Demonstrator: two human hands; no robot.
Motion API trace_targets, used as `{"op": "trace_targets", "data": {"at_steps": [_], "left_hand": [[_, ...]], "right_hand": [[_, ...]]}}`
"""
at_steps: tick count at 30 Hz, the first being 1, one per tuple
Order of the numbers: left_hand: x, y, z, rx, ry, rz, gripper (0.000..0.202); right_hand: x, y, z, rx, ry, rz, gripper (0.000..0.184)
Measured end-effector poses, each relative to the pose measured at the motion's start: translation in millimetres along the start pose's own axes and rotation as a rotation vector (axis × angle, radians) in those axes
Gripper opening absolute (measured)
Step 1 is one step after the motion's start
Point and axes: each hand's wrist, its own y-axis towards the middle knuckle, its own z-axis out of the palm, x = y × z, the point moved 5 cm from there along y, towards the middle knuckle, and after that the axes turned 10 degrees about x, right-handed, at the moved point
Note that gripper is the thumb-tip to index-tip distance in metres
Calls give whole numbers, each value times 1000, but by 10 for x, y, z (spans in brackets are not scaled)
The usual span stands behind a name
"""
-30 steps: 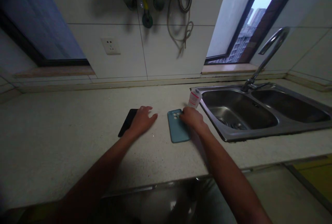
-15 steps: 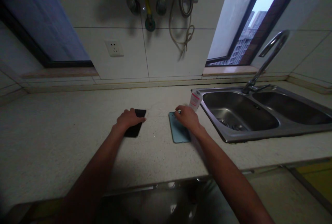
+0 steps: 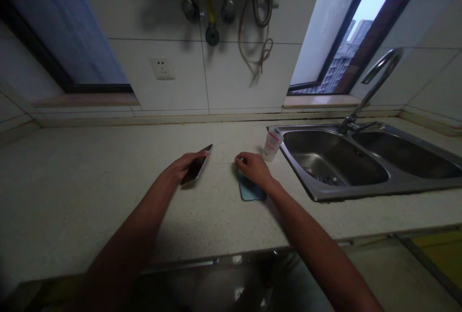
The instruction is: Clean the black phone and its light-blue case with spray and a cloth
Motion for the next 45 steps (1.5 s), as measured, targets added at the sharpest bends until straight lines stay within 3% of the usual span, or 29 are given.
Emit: {"op": "trace_targets", "data": {"at_steps": [3,6,10,14,19,22,28,32,36,41,45], "left_hand": [[7,28,121,8,-282,8,21],[18,40,229,65,-464,-13,40],[37,46,286,135,-662,72,57],[102,56,374,250,-704,105,71],[220,67,561,364,-698,31,82],[268,66,698,449,-708,2,86],[282,58,818,485,-734,12,85],[277,93,817,425,-756,4,84],[283,137,793,367,-755,23,78],[294,186,729,298,-759,47,76],[278,223,719,339,-731,54,86]], "right_hand": [[-8,14,-6,-43,128,-58,33],[4,18,16,-46,176,-85,33],[34,14,80,-23,214,-88,32],[-2,33,104,-98,368,-59,37],[-121,112,120,-167,677,-55,47],[-173,133,117,-218,725,-56,51],[-52,71,103,-275,424,-194,40],[150,71,244,-100,81,-430,46],[271,86,379,37,-141,-529,45],[484,-51,411,138,-229,-665,45],[651,-214,406,208,-239,-796,30]]}}
